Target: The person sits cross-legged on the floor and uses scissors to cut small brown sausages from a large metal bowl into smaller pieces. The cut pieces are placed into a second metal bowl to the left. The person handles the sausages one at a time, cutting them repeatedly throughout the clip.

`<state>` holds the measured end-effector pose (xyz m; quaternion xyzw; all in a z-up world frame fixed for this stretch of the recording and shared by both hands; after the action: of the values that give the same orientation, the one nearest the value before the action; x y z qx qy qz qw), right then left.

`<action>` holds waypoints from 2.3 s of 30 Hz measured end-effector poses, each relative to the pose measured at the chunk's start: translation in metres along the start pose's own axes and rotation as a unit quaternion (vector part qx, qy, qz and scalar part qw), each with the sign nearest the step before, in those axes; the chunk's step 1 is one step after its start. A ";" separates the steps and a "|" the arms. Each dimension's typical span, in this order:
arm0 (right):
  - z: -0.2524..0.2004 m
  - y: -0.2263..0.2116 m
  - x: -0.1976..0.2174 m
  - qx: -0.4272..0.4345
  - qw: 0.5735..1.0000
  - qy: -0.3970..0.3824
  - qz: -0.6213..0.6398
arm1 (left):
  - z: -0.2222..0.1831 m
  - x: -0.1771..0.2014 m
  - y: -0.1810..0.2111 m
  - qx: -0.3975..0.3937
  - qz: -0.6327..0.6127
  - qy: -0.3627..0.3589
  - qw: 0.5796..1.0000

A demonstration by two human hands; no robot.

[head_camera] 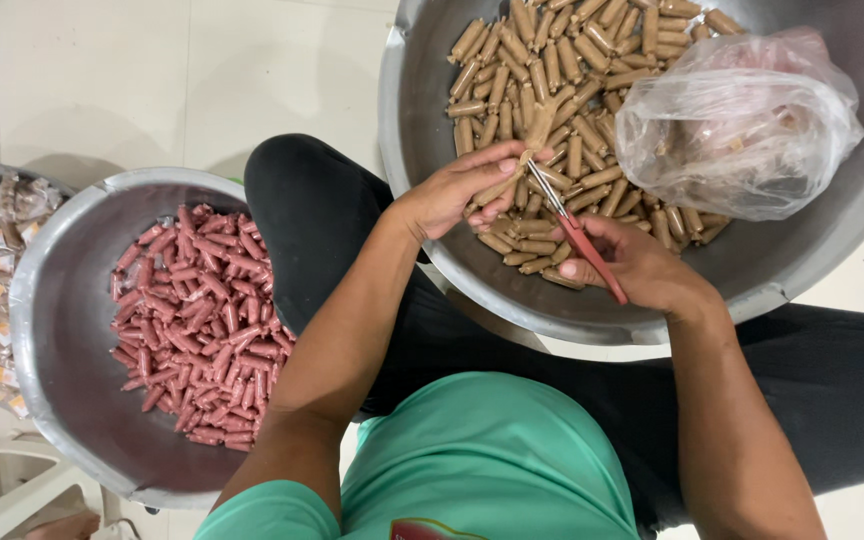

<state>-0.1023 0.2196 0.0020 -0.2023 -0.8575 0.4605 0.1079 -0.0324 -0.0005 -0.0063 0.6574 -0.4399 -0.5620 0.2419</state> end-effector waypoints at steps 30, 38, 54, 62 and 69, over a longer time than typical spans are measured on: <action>-0.004 0.017 0.028 -0.062 0.991 0.115 0.032 | 0.022 0.029 -0.038 -0.091 0.210 0.202 0.952; -0.023 0.039 0.058 0.002 0.987 0.158 0.006 | 0.078 -0.032 -0.046 -0.118 0.427 0.128 0.887; -0.070 0.019 0.086 -0.062 0.966 0.247 0.047 | 0.136 -0.075 -0.032 -0.061 0.484 -0.067 0.870; -0.066 0.009 0.091 -0.179 0.949 0.258 0.031 | 0.103 -0.063 0.023 0.137 0.297 0.146 0.934; -0.020 0.029 0.141 -0.243 0.926 0.221 -0.184 | 0.094 0.005 -0.105 0.017 0.166 0.158 0.973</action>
<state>-0.2143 0.3117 -0.0115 -0.1578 -0.9198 0.1533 0.3250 -0.0893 0.0642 -0.1180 0.6597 -0.5087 -0.3952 0.3871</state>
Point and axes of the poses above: each hand's wrist, its own z-axis towards the middle knuckle, its own x-axis out of the back of the hand, y = z × x, the point moved 4 cm from there along z, towards the middle knuckle
